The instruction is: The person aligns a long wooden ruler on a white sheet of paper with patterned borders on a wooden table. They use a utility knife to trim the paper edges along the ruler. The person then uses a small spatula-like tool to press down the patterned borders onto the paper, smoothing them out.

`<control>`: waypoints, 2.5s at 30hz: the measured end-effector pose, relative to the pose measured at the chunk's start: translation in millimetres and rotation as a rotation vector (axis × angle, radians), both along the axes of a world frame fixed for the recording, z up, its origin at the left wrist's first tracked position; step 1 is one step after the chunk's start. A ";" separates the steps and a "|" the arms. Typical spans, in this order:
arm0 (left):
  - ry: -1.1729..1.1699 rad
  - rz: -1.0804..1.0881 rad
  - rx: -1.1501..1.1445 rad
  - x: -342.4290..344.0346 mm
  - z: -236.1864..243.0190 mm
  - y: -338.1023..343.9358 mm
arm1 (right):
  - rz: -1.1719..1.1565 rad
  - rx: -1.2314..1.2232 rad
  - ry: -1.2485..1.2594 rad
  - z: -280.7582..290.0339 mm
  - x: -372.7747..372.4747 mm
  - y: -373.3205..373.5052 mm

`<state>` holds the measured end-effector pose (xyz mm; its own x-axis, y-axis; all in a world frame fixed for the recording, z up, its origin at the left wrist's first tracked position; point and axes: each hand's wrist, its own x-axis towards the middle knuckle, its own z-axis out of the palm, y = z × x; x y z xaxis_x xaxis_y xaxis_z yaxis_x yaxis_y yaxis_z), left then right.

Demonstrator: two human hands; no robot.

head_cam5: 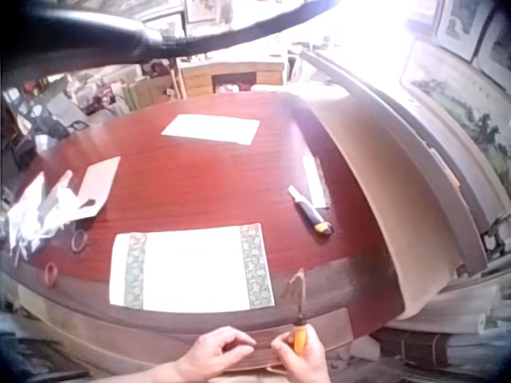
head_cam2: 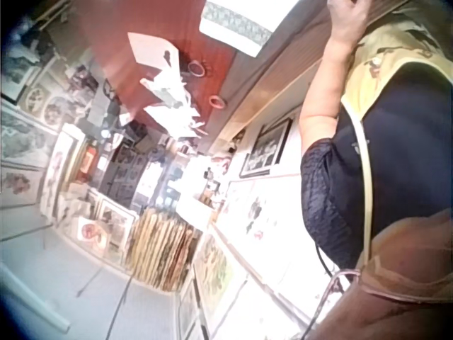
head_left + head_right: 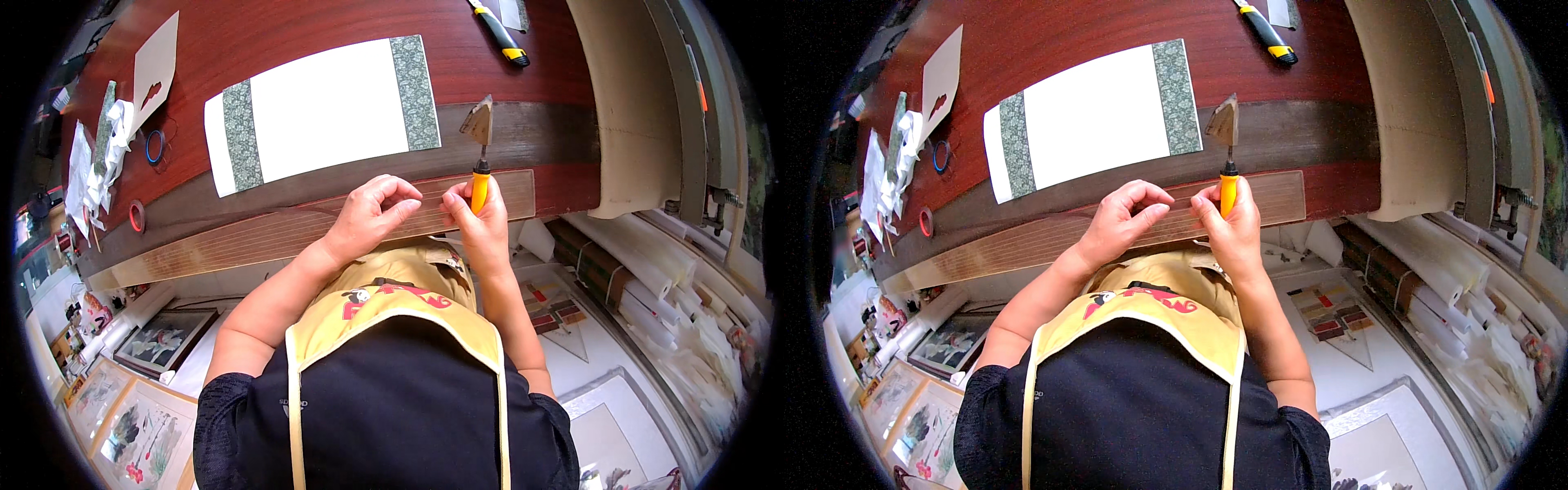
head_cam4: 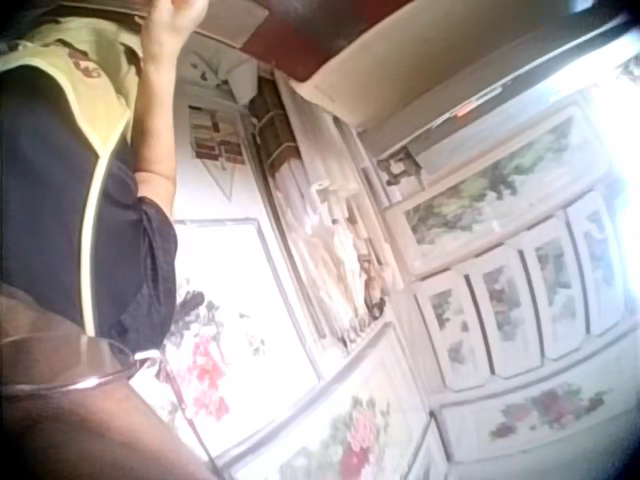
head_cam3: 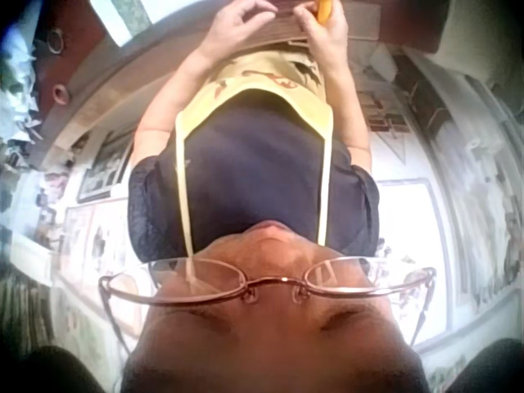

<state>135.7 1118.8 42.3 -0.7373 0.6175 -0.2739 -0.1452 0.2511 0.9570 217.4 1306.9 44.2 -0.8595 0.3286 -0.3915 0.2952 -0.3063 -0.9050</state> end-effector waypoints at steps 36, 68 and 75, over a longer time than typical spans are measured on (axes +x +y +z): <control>0.688 0.162 -0.569 -39.8 -98.6 59.1 | -0.010 0.744 -0.155 -22.3 81.6 105.9; 0.684 0.106 -0.635 -40.8 -80.8 43.1 | 0.536 1.308 -0.038 -10.1 -18.1 78.5; 1.389 0.015 -0.571 -43.0 -93.2 -23.0 | 0.536 1.289 -0.049 -10.0 -18.0 76.7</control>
<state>92.8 1095.8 -50.9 -0.6100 0.6620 0.4356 0.7653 0.6346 0.1074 199.4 1383.6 34.3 -0.9881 0.1152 -0.1018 0.1488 0.8830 -0.4451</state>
